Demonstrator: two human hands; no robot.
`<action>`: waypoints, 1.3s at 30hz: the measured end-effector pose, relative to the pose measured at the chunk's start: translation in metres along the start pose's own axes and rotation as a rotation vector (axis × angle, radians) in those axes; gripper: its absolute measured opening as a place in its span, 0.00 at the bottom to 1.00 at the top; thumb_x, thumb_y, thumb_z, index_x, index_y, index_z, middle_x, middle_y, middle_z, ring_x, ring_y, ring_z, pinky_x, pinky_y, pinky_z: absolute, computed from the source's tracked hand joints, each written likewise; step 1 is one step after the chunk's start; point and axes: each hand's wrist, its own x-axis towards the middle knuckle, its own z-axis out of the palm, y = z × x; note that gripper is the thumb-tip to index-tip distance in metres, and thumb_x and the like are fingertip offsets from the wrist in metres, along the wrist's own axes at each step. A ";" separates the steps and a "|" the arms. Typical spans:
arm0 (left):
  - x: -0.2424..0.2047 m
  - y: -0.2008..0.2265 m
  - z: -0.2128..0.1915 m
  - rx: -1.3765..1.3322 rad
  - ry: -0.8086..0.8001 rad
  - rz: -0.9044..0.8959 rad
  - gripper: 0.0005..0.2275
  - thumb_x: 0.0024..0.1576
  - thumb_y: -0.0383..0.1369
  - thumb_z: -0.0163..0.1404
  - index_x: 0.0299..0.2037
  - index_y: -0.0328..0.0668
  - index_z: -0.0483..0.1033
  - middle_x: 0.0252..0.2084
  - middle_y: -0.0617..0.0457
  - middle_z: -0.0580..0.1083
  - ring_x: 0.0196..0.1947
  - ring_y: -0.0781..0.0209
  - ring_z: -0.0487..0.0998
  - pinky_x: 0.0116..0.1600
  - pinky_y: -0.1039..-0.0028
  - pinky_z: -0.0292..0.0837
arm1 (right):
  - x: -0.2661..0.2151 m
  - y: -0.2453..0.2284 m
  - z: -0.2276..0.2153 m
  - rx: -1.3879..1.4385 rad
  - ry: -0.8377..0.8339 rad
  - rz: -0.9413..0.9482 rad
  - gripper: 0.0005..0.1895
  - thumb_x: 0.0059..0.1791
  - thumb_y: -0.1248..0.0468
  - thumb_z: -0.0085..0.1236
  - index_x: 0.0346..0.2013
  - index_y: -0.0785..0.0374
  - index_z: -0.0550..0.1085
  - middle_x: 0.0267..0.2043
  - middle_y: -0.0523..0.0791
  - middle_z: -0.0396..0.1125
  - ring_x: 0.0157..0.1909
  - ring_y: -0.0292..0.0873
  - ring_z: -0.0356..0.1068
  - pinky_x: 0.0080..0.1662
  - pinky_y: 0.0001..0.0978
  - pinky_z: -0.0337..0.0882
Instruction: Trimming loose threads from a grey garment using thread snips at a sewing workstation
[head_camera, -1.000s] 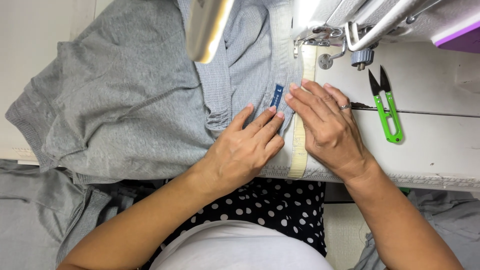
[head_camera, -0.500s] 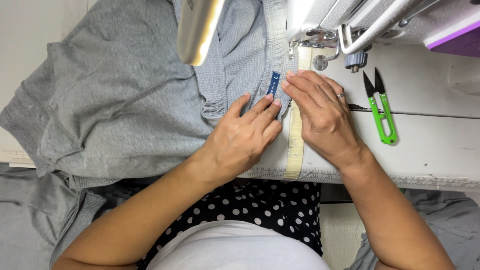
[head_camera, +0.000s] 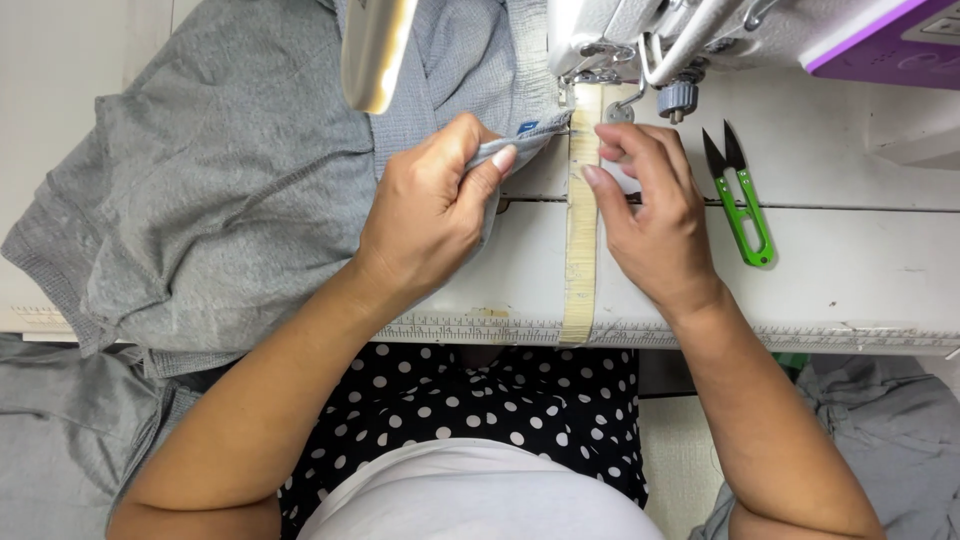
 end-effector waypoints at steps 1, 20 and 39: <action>-0.001 -0.001 0.002 0.043 -0.004 0.026 0.07 0.67 0.33 0.49 0.37 0.41 0.73 0.24 0.46 0.71 0.26 0.47 0.76 0.33 0.66 0.70 | 0.003 -0.001 0.003 -0.013 -0.003 -0.051 0.15 0.57 0.72 0.59 0.59 0.69 0.70 0.53 0.51 0.65 0.49 0.51 0.74 0.50 0.43 0.77; -0.040 -0.019 0.044 0.784 -0.122 0.655 0.05 0.62 0.28 0.45 0.39 0.36 0.74 0.41 0.38 0.76 0.48 0.42 0.82 0.55 0.55 0.73 | 0.013 0.021 0.005 -0.468 -0.127 -0.491 0.04 0.57 0.67 0.59 0.46 0.59 0.80 0.47 0.43 0.74 0.51 0.47 0.74 0.45 0.38 0.72; 0.002 -0.014 0.004 0.707 -0.373 0.461 0.12 0.64 0.35 0.45 0.51 0.43 0.79 0.53 0.49 0.79 0.60 0.54 0.77 0.60 0.57 0.72 | -0.016 -0.004 0.003 -0.405 -0.188 -0.313 0.13 0.57 0.62 0.56 0.56 0.58 0.79 0.60 0.44 0.73 0.65 0.46 0.70 0.67 0.43 0.60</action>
